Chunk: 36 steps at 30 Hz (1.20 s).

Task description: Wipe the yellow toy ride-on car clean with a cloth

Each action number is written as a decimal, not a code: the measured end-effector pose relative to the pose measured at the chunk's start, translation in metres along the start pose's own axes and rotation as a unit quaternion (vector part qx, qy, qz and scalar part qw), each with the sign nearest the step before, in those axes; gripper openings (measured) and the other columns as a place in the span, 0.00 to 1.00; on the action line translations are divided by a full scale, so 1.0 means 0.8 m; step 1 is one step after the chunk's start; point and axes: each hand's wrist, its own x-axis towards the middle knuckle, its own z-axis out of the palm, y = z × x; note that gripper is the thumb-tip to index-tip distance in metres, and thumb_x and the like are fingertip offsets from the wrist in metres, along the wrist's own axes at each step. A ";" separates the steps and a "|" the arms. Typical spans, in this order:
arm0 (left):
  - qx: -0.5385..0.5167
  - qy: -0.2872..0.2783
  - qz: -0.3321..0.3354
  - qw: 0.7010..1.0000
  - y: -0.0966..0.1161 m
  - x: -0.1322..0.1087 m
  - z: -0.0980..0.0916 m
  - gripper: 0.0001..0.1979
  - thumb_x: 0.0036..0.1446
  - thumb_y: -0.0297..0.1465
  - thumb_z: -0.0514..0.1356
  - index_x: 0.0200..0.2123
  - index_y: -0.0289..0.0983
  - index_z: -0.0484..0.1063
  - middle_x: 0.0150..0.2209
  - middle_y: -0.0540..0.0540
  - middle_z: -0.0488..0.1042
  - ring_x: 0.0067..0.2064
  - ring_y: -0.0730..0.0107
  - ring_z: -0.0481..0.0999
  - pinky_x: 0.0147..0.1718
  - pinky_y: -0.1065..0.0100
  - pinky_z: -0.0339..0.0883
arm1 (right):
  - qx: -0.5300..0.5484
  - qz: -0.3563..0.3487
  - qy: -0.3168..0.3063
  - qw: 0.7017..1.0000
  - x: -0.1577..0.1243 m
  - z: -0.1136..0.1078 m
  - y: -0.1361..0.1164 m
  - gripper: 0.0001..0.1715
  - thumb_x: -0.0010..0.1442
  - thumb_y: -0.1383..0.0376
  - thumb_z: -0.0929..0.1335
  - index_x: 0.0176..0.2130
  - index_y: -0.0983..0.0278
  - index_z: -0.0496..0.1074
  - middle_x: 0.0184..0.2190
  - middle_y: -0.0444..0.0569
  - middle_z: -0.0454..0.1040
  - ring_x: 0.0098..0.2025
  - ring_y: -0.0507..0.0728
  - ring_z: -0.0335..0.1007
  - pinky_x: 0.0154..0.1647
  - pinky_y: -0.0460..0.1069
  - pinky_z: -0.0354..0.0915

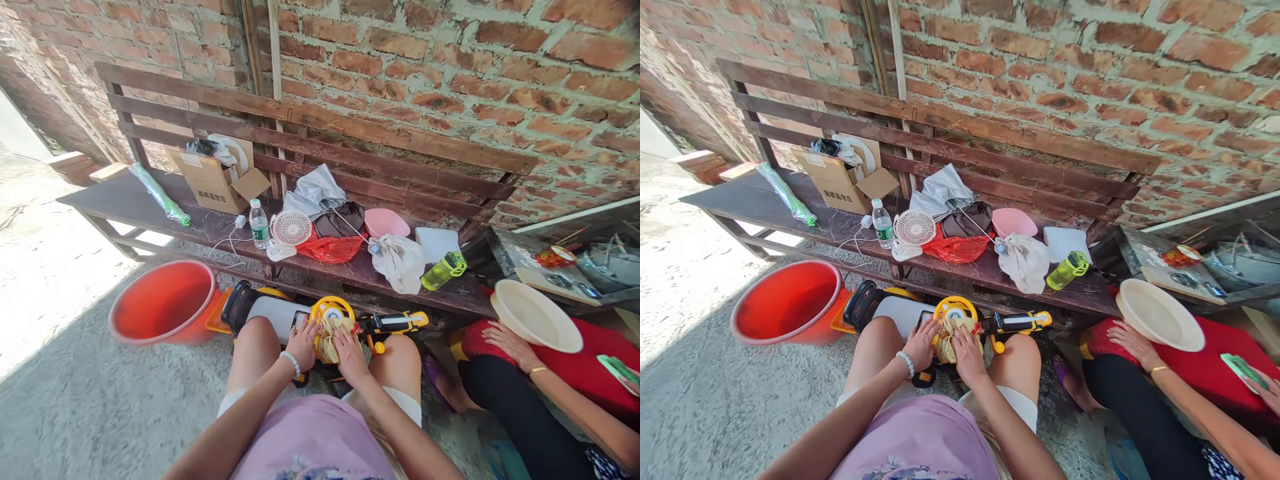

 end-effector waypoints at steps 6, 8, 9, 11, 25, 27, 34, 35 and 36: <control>-0.014 -0.025 0.002 1.000 -0.004 -0.005 -0.007 0.41 0.58 0.25 0.51 0.75 0.39 0.48 0.77 0.45 0.46 0.76 0.52 0.49 0.70 0.42 0.49 | 0.094 0.092 0.019 0.991 0.020 -0.056 0.010 0.33 0.53 0.78 0.63 0.55 0.61 0.75 0.50 0.53 0.81 0.55 0.59 0.76 0.57 0.51 0.68; -0.015 -0.029 0.007 0.999 -0.004 -0.009 -0.006 0.42 0.57 0.25 0.51 0.75 0.40 0.48 0.78 0.44 0.43 0.75 0.50 0.50 0.69 0.42 0.51 | 0.084 0.125 0.059 0.987 0.047 -0.086 0.009 0.33 0.55 0.77 0.63 0.58 0.63 0.74 0.51 0.55 0.80 0.54 0.60 0.75 0.58 0.52 0.68; -0.013 -0.028 0.008 0.999 -0.003 -0.011 -0.005 0.42 0.56 0.25 0.52 0.75 0.40 0.49 0.78 0.44 0.42 0.75 0.48 0.51 0.68 0.41 0.52 | 0.069 0.118 0.077 0.988 0.062 -0.099 0.006 0.33 0.56 0.76 0.63 0.59 0.64 0.74 0.53 0.56 0.79 0.56 0.61 0.74 0.60 0.54 0.67; -0.005 -0.022 0.009 1.000 -0.001 -0.013 -0.003 0.43 0.55 0.24 0.52 0.75 0.41 0.49 0.78 0.42 0.40 0.73 0.44 0.55 0.67 0.40 0.54 | 0.035 0.071 0.096 0.992 0.090 -0.115 -0.007 0.33 0.57 0.75 0.64 0.61 0.65 0.73 0.58 0.57 0.75 0.61 0.62 0.69 0.66 0.55 0.62; 0.097 -0.057 -0.008 0.994 0.013 -0.009 -0.010 0.46 0.52 0.26 0.57 0.75 0.33 0.48 0.73 0.24 0.51 0.57 0.41 0.77 0.52 0.49 0.73 | -0.047 -0.076 -0.100 0.991 0.157 -0.061 -0.014 0.34 0.63 0.78 0.60 0.61 0.57 0.75 0.69 0.49 0.66 0.72 0.58 0.53 0.71 0.55 0.53; 0.109 -0.066 -0.007 0.992 0.013 -0.008 -0.011 0.47 0.53 0.25 0.56 0.75 0.33 0.45 0.75 0.24 0.43 0.56 0.42 0.78 0.51 0.49 0.74 | -0.053 -0.014 -0.078 0.995 0.157 -0.064 -0.004 0.36 0.63 0.77 0.59 0.64 0.57 0.72 0.70 0.52 0.64 0.71 0.60 0.54 0.70 0.57 0.55; 0.101 -0.044 -0.007 0.994 0.010 -0.010 -0.003 0.45 0.56 0.25 0.53 0.76 0.35 0.43 0.76 0.27 0.36 0.55 0.45 0.80 0.50 0.51 0.74 | -0.068 0.200 -0.027 0.977 0.094 -0.046 0.027 0.37 0.63 0.74 0.58 0.67 0.62 0.67 0.68 0.62 0.64 0.59 0.65 0.69 0.55 0.58 0.69; 0.100 -0.042 -0.006 0.994 0.010 -0.010 0.000 0.45 0.56 0.25 0.53 0.76 0.35 0.43 0.76 0.27 0.35 0.55 0.45 0.79 0.50 0.51 0.74 | -0.068 0.216 -0.032 0.974 0.079 -0.041 0.026 0.36 0.63 0.73 0.58 0.67 0.63 0.67 0.68 0.63 0.64 0.57 0.66 0.72 0.54 0.58 0.70; 0.099 -0.039 -0.007 0.994 0.011 -0.009 0.002 0.45 0.56 0.25 0.53 0.76 0.34 0.43 0.76 0.27 0.35 0.55 0.45 0.79 0.50 0.51 0.74 | -0.066 0.233 -0.035 0.970 0.065 -0.034 0.023 0.36 0.64 0.73 0.58 0.68 0.63 0.67 0.67 0.65 0.64 0.56 0.66 0.73 0.53 0.58 0.71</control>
